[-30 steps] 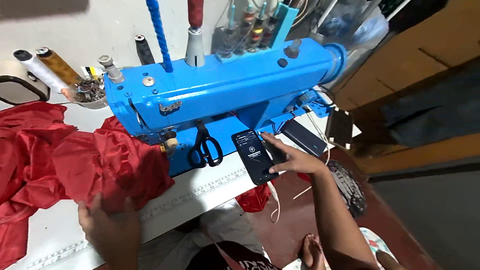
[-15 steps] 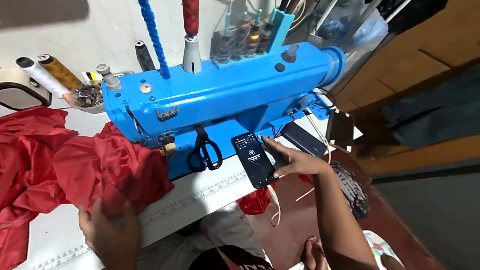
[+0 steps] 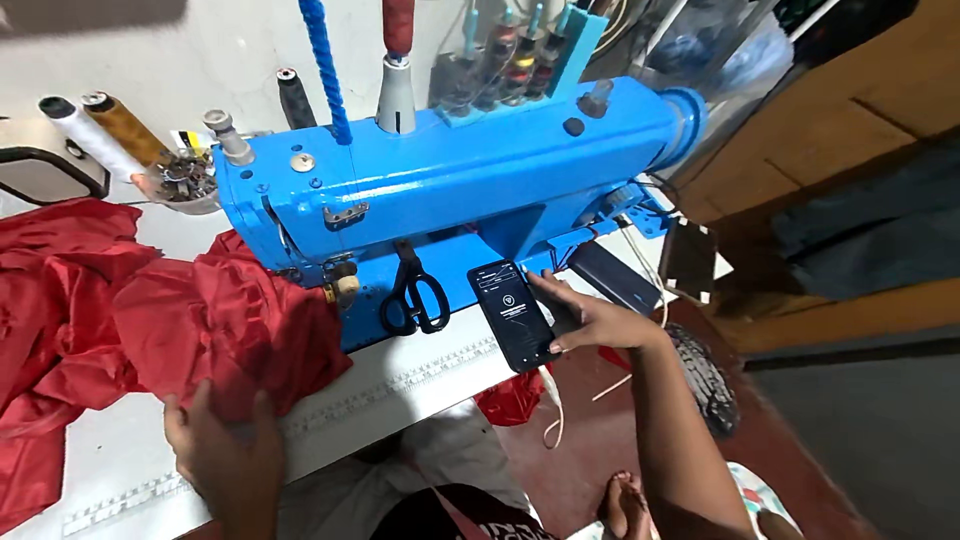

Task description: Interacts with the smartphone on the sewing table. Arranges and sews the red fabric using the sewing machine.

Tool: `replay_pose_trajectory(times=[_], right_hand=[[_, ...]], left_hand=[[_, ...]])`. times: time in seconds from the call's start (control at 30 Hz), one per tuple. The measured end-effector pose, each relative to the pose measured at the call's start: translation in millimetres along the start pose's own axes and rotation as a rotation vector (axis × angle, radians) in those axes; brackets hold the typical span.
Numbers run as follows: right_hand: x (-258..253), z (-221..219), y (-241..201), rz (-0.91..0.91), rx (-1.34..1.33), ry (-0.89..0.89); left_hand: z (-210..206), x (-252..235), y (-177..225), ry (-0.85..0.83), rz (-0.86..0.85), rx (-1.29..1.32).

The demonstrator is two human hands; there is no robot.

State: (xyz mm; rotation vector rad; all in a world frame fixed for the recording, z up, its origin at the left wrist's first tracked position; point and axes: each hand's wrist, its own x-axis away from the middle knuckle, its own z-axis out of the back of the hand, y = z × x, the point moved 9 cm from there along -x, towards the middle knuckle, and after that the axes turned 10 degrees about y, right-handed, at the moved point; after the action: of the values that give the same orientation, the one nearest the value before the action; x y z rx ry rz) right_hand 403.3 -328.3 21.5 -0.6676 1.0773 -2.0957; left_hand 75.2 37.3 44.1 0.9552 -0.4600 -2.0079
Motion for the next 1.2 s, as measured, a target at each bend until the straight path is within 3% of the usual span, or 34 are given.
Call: replay_pose_trajectory(times=[0.5,0.63,0.77,1.0,1.2], right_hand=[[1.7,-0.5,-4.6,0.064,-0.069,0.006],[2.7,0.6,-9.8,0.071,-0.276,0.057],[3.2,-3.0,-8.8,0.065,-0.128,0.016],[1.7,-6.7,-6.8,0.027,0.096,-0.024],[4.7,-0.8,-11.6,0.059,-0.137,0.056]], left_hand=[[2.1,-0.5,3.0,0.016,-0.013,0.014],[5.0,9.1,19.0,0.008,-0.279,0.076],[-6.4,23.1,33.0,-0.053,-0.518,0.012],[-11.0,21.1,25.5,-0.090,-0.436,-0.010],[-14.3,19.7,23.1,-0.161,-0.470,0.005]])
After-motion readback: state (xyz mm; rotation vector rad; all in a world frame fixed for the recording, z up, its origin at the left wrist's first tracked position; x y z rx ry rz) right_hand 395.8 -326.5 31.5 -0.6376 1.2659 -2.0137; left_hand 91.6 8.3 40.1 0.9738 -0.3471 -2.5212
